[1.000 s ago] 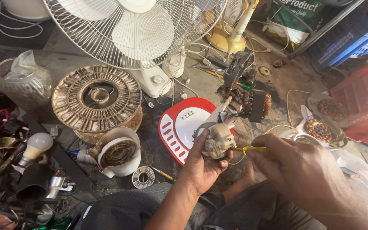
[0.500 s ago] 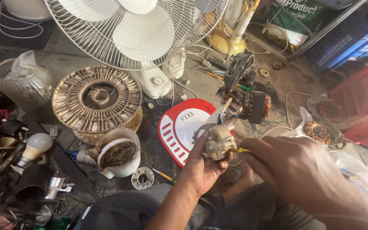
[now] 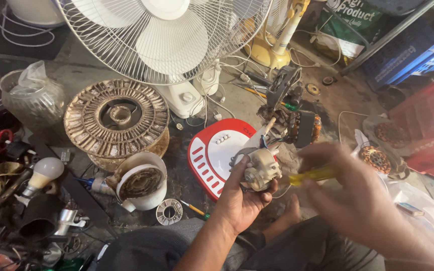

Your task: The person sits on the floor of a cluttered repair shop and repairs a pedestal fan motor. They use a screwdriver to loosen parts on the fan head, detach the motor housing, handle the motor and copper coil components, and work on the disassembled parts by hand.

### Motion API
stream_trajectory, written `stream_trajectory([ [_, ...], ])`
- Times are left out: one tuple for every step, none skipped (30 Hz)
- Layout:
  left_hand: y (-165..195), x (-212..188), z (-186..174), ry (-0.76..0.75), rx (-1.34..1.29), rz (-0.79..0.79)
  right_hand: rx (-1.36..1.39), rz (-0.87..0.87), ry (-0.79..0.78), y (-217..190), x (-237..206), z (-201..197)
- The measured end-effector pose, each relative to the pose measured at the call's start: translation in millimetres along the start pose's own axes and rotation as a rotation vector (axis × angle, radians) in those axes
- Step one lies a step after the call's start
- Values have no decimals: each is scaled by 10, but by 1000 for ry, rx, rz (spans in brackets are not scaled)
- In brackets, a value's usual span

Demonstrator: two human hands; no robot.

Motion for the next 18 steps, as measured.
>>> stream_trajectory([
  [-2,-2,-1,1,4,-4,158,126,43,79,5,16],
  [-2,-2,-3,1,9,-8,78,26,32,70,48,52],
  [2,-3,-9,7,16,1,-3,-73,22,57,106,89],
  [3,-3,-14,11,20,10,-88,-172,12,32,153,118],
  [2,1,-17,12,25,19,-186,-118,-88,56,193,181],
  [-1,5,-18,8,15,20,-284,-67,-186,74,232,255],
  [-2,6,-21,8,6,24,-378,-15,-286,86,271,328],
  [-3,3,-26,13,-3,28,-444,10,-331,78,314,376],
  [-5,-1,-28,17,-1,25,-510,36,-377,68,350,415],
  [-3,-1,-23,18,2,22,-579,63,-421,59,388,436],
  [0,-2,-18,18,5,17,-572,45,-429,30,430,449],
  [2,-7,-7,17,23,12,-567,27,-436,5,466,451],
  [7,-8,6,14,41,5,-563,11,-443,-11,495,451],
  [8,-12,22,12,58,-1,-545,-5,-435,-24,510,445],
  [14,-16,31,26,61,6,-526,-23,-428,-30,518,440],
  [21,-18,42,41,66,15,-506,-42,-419,-28,526,438],
  [27,-21,49,56,70,25,-490,-50,-414,-18,522,440],
  [29,-24,56,64,64,29,-473,-58,-410,-4,513,442],
])
Point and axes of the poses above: each hand's wrist, its own x-axis towards the middle knuckle, its own z-axis out of the palm, y = z × x, the point moved 4 cm from there along x, towards the middle knuckle, and after that the axes turned 3 degrees about -z, right-handed, at the moved point
